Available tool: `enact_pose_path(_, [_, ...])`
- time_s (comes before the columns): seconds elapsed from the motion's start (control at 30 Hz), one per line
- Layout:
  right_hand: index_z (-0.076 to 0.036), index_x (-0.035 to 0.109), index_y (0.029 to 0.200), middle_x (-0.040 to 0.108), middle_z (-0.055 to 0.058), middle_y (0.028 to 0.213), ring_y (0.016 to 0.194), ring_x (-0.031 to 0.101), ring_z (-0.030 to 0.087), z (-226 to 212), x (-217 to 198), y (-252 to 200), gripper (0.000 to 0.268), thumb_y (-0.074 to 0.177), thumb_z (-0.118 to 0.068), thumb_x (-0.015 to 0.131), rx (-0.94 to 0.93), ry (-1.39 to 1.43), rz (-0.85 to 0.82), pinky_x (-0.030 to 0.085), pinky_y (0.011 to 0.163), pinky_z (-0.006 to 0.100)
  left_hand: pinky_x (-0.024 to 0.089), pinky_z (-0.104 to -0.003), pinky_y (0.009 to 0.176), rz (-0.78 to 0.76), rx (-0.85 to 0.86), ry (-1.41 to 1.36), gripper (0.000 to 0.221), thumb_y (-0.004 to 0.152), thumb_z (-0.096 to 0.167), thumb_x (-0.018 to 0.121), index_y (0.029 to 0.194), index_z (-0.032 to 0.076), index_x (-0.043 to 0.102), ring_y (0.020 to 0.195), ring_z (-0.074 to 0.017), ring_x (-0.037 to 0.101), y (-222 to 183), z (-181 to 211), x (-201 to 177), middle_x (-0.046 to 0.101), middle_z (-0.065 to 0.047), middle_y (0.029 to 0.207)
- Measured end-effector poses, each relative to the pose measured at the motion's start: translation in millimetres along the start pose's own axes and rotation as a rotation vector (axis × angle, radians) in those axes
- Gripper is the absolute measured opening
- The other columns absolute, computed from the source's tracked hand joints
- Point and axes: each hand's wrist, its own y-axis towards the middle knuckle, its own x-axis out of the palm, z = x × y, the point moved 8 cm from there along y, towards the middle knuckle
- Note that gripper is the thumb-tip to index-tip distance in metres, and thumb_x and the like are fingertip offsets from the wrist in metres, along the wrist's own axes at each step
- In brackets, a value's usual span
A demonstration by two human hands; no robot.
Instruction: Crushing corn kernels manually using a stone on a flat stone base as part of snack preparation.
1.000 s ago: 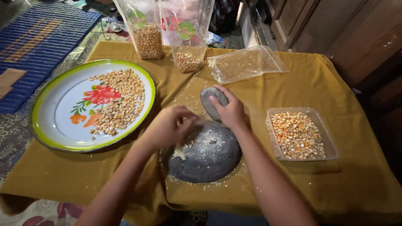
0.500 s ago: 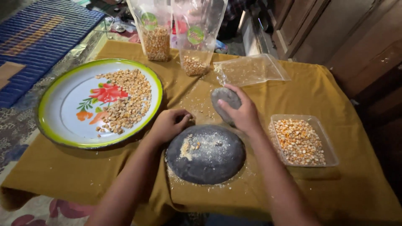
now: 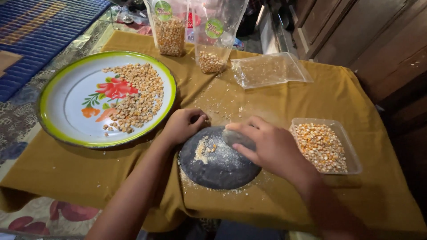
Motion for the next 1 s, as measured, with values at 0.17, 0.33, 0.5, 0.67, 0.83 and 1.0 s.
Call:
enact_pose_path(0.17, [-0.038,0.068,0.127,0.067,-0.001,0.102,0.091,0.074,0.032,-5,-7,3,0.038,0.089,-0.044,0.070,-0.007,-0.016,-0.041,0.062,0.075,0.047,0.057,-0.051,0.083,-0.005,0.004,0.008,0.022,0.095,0.035,0.061,0.100,0.020,0.076,0.094,-0.0407,0.071,-5,4,-2,0.077,-0.014,0.091])
enact_pose_path(0.33, [-0.038,0.067,0.131,0.069,0.002,0.105,0.094,0.074,0.034,-3,-19,1,0.041,0.090,-0.043,0.068,-0.010,0.012,-0.039,0.063,0.076,0.050,0.056,-0.051,0.083,0.002,0.009,0.001,0.021,0.094,0.035,0.062,0.101,0.020,0.076,0.096,-0.0404,0.071,-1,1,-1,0.077,-0.015,0.093])
enact_pose_path(0.5, [-0.044,0.067,0.127,0.064,-0.002,0.102,0.087,0.074,0.031,-6,6,3,0.037,0.090,-0.044,0.068,-0.023,0.009,-0.064,0.063,0.073,0.047,0.056,-0.051,0.083,-0.011,0.000,-0.005,0.023,0.095,0.036,0.061,0.100,0.021,0.076,0.094,-0.0419,0.071,-1,-2,2,0.077,-0.015,0.091])
enact_pose_path(0.67, [-0.049,0.062,0.131,0.063,-0.005,0.103,0.090,0.073,0.031,-7,-2,1,0.042,0.089,-0.046,0.066,-0.056,-0.109,-0.051,0.063,0.074,0.050,0.056,-0.051,0.082,-0.023,0.003,-0.002,0.023,0.094,0.037,0.061,0.100,0.022,0.076,0.094,-0.0409,0.071,-4,3,-3,0.077,-0.014,0.090])
enact_pose_path(0.83, [-0.044,0.066,0.127,0.065,-0.005,0.101,0.088,0.074,0.030,-14,-20,3,0.038,0.089,-0.045,0.068,-0.089,-0.088,-0.031,0.062,0.071,0.048,0.056,-0.051,0.081,-0.026,-0.016,0.002,0.022,0.094,0.037,0.062,0.101,0.022,0.077,0.093,-0.0412,0.071,0,1,-1,0.076,-0.016,0.089])
enact_pose_path(1.0, [-0.037,0.066,0.122,0.063,0.001,0.100,0.085,0.073,0.037,-19,-4,11,0.037,0.087,-0.046,0.071,-0.144,-0.121,-0.013,0.062,0.068,0.053,0.056,-0.049,0.081,-0.020,-0.009,-0.011,0.022,0.095,0.037,0.062,0.100,0.022,0.077,0.092,-0.0394,0.072,1,-6,4,0.077,-0.014,0.089])
